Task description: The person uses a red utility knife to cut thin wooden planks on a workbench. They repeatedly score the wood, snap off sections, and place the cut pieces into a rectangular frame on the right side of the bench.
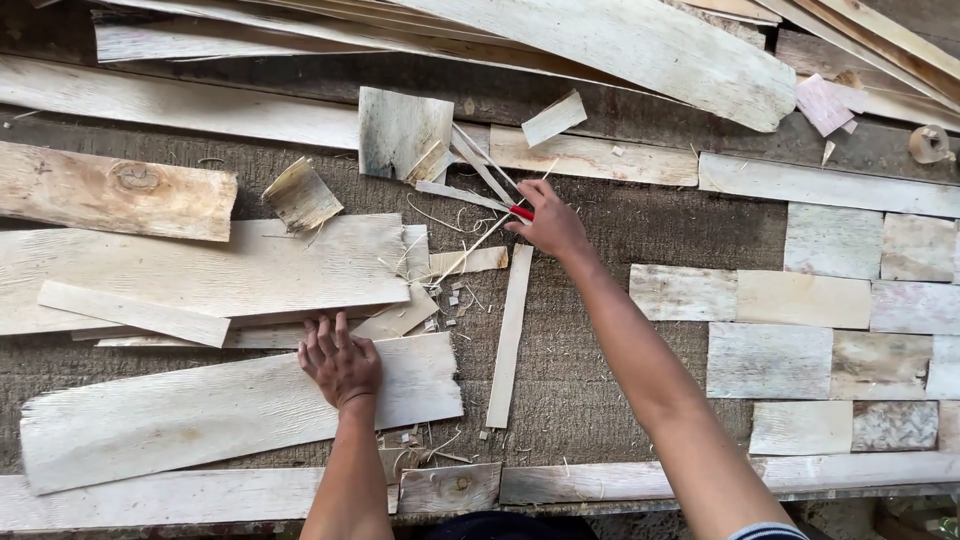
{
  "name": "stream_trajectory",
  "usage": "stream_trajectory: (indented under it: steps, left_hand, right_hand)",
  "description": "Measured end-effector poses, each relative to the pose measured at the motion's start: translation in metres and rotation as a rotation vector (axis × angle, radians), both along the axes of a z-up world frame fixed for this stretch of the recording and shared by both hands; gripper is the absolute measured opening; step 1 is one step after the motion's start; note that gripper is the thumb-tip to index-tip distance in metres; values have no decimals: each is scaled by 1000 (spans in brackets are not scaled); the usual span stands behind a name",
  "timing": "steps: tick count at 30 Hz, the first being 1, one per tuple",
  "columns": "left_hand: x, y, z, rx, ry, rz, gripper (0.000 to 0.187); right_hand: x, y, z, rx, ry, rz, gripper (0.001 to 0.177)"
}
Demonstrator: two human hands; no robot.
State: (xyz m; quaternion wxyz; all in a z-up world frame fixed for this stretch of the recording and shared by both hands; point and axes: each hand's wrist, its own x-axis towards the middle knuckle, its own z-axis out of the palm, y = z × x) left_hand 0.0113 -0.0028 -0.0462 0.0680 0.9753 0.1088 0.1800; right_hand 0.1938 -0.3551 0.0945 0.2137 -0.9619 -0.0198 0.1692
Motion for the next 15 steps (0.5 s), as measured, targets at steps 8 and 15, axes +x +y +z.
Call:
stream_trajectory:
  steps: [8,15]
  left_hand:
    - [-2,1,-5,-9,8,9,56]
    - [-2,0,-5,-9,0,8,56]
  right_hand:
    - [5,-36,-85,-113,-80,8,28]
    - [9,-36,-88,-159,-105,26,17]
